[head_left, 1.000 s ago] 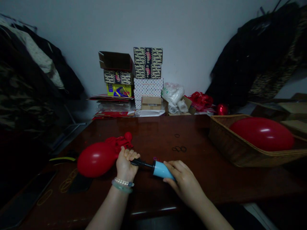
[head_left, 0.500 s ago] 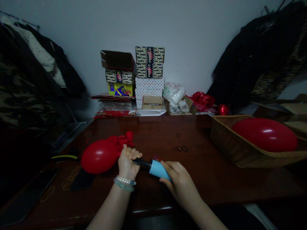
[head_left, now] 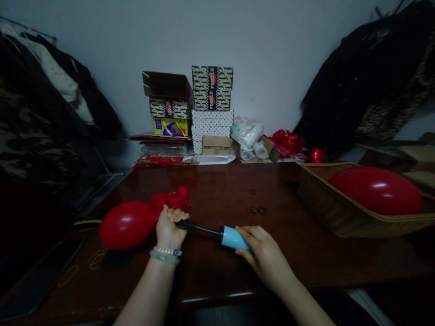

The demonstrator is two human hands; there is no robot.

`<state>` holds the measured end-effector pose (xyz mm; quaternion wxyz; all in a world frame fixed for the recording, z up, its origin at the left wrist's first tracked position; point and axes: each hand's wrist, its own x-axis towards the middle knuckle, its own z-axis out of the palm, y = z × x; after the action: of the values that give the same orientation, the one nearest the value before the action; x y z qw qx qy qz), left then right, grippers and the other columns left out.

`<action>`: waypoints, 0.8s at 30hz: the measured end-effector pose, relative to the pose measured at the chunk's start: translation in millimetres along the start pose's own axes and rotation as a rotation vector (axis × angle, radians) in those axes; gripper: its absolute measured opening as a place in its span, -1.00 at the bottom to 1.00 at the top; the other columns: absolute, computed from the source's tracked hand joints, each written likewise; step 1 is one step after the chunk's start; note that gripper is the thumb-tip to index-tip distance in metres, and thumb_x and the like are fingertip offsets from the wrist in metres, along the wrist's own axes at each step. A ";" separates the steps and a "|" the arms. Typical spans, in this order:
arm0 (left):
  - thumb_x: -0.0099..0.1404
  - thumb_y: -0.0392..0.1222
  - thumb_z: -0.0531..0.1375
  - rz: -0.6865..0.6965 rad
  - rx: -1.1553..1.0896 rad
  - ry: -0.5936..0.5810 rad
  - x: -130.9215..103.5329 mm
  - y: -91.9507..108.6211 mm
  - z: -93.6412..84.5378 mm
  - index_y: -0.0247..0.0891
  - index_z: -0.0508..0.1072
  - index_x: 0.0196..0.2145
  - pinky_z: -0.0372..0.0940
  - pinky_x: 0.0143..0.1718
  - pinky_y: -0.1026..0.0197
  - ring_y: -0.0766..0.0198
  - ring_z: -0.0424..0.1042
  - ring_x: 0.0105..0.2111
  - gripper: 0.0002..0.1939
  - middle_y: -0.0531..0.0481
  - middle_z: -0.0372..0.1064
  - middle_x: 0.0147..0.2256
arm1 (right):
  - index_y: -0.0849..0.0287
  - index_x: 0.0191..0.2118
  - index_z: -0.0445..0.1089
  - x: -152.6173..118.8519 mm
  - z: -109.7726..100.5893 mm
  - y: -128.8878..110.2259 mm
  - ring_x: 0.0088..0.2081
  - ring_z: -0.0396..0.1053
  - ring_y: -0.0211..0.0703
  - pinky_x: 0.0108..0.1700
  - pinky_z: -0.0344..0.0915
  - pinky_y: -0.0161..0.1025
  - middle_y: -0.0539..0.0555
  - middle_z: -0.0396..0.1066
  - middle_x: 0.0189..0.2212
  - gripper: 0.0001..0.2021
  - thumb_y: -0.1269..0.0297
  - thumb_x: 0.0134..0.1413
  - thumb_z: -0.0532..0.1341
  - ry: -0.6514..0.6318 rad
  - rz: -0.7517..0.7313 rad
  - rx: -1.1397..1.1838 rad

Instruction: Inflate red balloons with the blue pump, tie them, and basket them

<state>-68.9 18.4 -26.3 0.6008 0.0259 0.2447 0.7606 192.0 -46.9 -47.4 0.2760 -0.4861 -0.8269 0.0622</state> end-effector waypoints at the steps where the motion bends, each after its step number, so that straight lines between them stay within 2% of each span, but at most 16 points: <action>1: 0.43 -0.23 -0.06 0.000 -0.004 0.001 -1.5 -1.6 1.1 -0.23 -0.02 -0.64 0.05 -0.63 0.32 0.47 0.00 -0.79 -0.55 0.21 -0.09 -0.78 | 0.10 0.15 0.30 -0.1 0.6 -0.6 -0.05 0.36 0.02 0.02 0.36 0.01 0.17 0.41 -0.04 -0.52 0.34 0.09 0.30 0.015 -0.003 -0.005; 14: 0.28 -0.35 0.04 -0.080 0.020 -0.052 -18.1 -32.7 8.5 -0.21 -0.04 -0.66 0.03 -0.64 0.30 0.47 -0.04 -0.78 -0.59 0.21 -0.14 -0.76 | 0.16 0.16 0.28 -4.1 17.5 -19.4 -0.06 0.36 0.06 -0.01 0.38 0.03 0.21 0.41 -0.05 -0.52 0.35 0.10 0.28 0.093 -0.034 0.000; 19: 0.28 -0.35 0.06 -0.074 0.030 -0.025 -27.2 -36.7 13.1 -0.22 -0.04 -0.65 0.00 -0.66 0.31 0.47 -0.06 -0.78 -0.59 0.21 -0.14 -0.75 | 0.16 0.17 0.25 -5.8 26.2 -25.0 -0.06 0.36 0.08 -0.02 0.38 0.06 0.22 0.41 -0.04 -0.51 0.36 0.12 0.26 0.122 -0.015 0.002; 24: 0.27 -0.33 0.07 -0.045 0.040 -0.046 -29.8 -35.6 13.4 -0.22 -0.05 -0.65 0.02 -0.65 0.32 0.47 -0.05 -0.78 -0.58 0.22 -0.14 -0.75 | 0.12 0.17 0.26 -4.4 29.6 -26.2 -0.06 0.37 0.07 -0.02 0.38 0.06 0.21 0.42 -0.05 -0.52 0.36 0.11 0.27 0.160 -0.018 -0.015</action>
<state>-24.2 1.0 -21.3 0.6224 0.0499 0.2466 0.7411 158.1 -59.3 -64.2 0.3382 -0.4841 -0.8069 0.0142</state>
